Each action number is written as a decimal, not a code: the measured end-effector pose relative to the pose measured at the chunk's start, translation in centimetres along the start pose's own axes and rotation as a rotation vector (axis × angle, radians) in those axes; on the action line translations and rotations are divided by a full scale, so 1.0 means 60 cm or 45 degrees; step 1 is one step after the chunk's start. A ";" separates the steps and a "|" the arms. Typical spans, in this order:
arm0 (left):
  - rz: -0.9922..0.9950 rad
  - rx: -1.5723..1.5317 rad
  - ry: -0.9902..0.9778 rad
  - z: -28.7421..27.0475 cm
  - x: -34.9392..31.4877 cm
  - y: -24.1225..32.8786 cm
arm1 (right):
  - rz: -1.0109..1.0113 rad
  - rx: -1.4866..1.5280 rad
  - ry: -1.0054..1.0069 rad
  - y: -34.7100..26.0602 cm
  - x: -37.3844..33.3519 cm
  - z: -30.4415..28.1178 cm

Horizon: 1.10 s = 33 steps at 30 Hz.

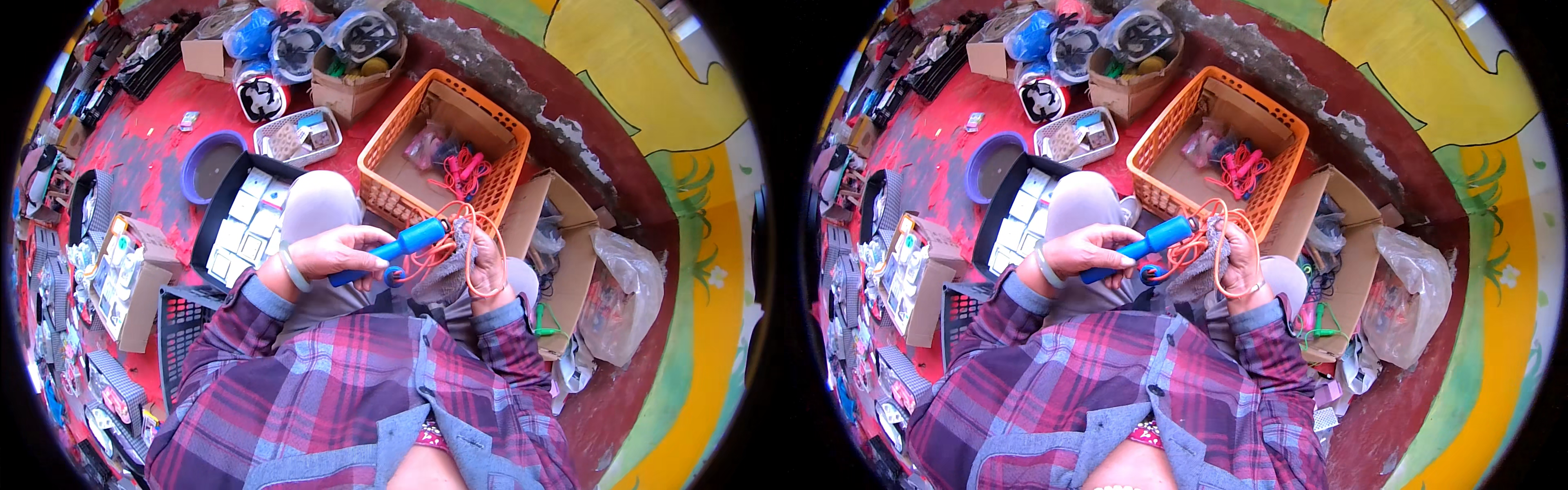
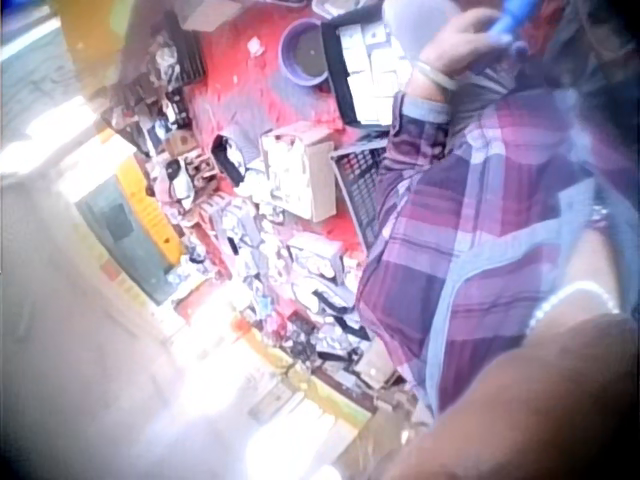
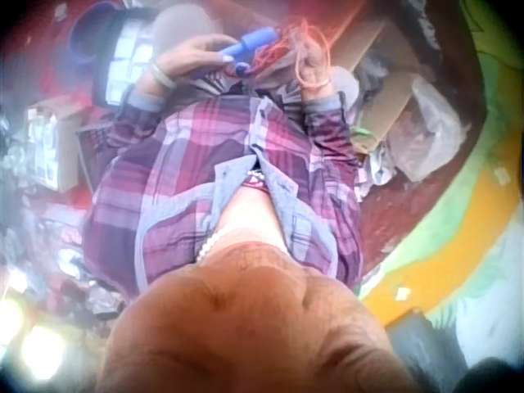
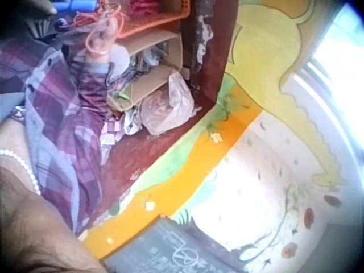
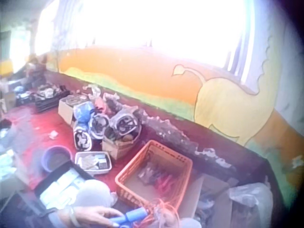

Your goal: The person wipes different parts of jump ropes with a cloth, handling a pink jump rope and a blue jump rope one at a time while sitting on the floor.

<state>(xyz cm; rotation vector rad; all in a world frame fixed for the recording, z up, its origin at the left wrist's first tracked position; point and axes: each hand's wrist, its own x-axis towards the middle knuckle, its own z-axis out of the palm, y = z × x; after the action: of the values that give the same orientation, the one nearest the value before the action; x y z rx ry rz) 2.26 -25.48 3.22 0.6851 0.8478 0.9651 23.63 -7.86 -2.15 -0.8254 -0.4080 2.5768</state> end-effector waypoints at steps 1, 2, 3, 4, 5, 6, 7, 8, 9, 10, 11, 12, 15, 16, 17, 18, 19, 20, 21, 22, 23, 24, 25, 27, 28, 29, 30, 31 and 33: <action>-0.010 -0.048 0.005 0.002 0.003 -0.009 | 0.015 0.019 0.037 0.003 0.003 -0.006; -0.021 -0.095 0.009 0.004 0.007 -0.020 | -0.008 -0.088 0.096 0.006 0.002 -0.012; 0.037 -0.101 0.025 0.004 0.015 -0.036 | -0.032 -0.194 0.154 0.010 0.000 -0.018; 0.029 -0.211 0.038 0.000 0.020 -0.044 | -0.059 -0.306 0.208 0.010 0.000 -0.022; 0.021 -0.321 0.050 -0.003 0.025 -0.050 | -0.109 -0.354 0.068 0.010 -0.012 -0.035; 0.012 -0.430 0.062 -0.004 0.027 -0.054 | -0.104 -0.448 0.107 0.009 -0.023 -0.043; -0.056 -0.574 0.150 0.004 0.025 -0.046 | -0.101 -0.540 0.146 0.009 -0.032 -0.046; -0.049 -0.690 0.103 0.004 0.026 -0.045 | -0.098 -0.632 0.186 0.007 -0.041 -0.049; -0.044 -0.805 0.055 0.002 0.029 -0.045 | -0.216 -0.834 0.195 0.002 -0.053 -0.061; -0.037 -0.920 0.008 0.000 0.030 -0.045 | -0.335 -1.036 0.203 -0.004 -0.064 -0.078; -0.026 -0.966 -0.018 0.001 0.030 -0.044 | -0.455 -1.231 0.211 -0.010 -0.074 -0.093; -0.009 -0.976 -0.017 0.001 0.031 -0.044 | -0.577 -1.426 0.221 -0.016 -0.084 -0.106; 0.016 -0.998 0.000 0.007 0.028 -0.050 | -0.938 -1.863 0.309 -0.039 -0.130 -0.065; -0.003 -0.988 -0.002 0.011 0.027 -0.048 | -1.101 -2.076 0.360 -0.047 -0.145 -0.050; -0.026 -0.984 -0.009 0.016 0.027 -0.048 | -1.179 -2.254 0.490 -0.055 -0.160 -0.031; -0.042 -0.921 0.075 0.026 0.026 -0.045 | -1.206 -2.160 0.466 -0.061 -0.169 -0.028; -0.060 -0.855 0.161 0.042 0.024 -0.036 | -1.012 -1.714 0.243 -0.063 -0.186 0.000; -0.074 -0.787 0.247 0.051 0.024 -0.031 | -0.813 -1.263 0.031 -0.068 -0.205 0.031; -0.028 -0.651 0.171 0.045 0.028 -0.038 | -0.846 -1.101 -0.095 -0.073 -0.221 0.046; 0.035 -0.464 0.157 0.049 0.029 -0.038 | -0.909 -0.859 -0.057 -0.072 -0.226 0.063; 0.098 -0.277 0.142 0.055 0.031 -0.035 | -1.011 -0.912 0.059 -0.080 -0.221 0.059; 0.161 -0.089 0.128 0.062 0.030 -0.032 | -1.111 -0.965 0.176 -0.087 -0.214 0.055; 0.142 -0.024 0.142 0.069 0.030 -0.025 | -1.048 -0.854 0.243 -0.091 -0.210 0.053; 0.218 0.384 0.269 0.074 0.040 -0.028 | -0.918 -0.630 0.369 -0.095 -0.204 0.051; 0.253 0.586 0.333 0.077 0.045 -0.031 | -0.904 -0.542 0.324 -0.091 -0.201 0.057; 0.309 0.750 0.372 0.079 0.049 -0.033 | -0.889 -0.455 0.279 -0.084 -0.197 0.069; 0.364 0.915 0.412 0.081 0.052 -0.036 | -0.874 -0.367 0.234 -0.079 -0.197 0.078; 0.421 1.083 0.451 0.082 0.056 -0.036 | -0.840 -0.396 0.096 -0.078 -0.200 0.084; 0.420 1.251 0.541 0.090 0.058 -0.036 | -0.989 -0.575 0.040 -0.059 -0.193 0.099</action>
<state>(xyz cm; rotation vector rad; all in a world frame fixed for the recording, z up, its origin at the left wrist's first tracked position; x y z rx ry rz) 8.88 -23.92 3.12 1.5229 1.6538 0.9709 29.66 -10.94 9.48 -0.6610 -1.0826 1.7655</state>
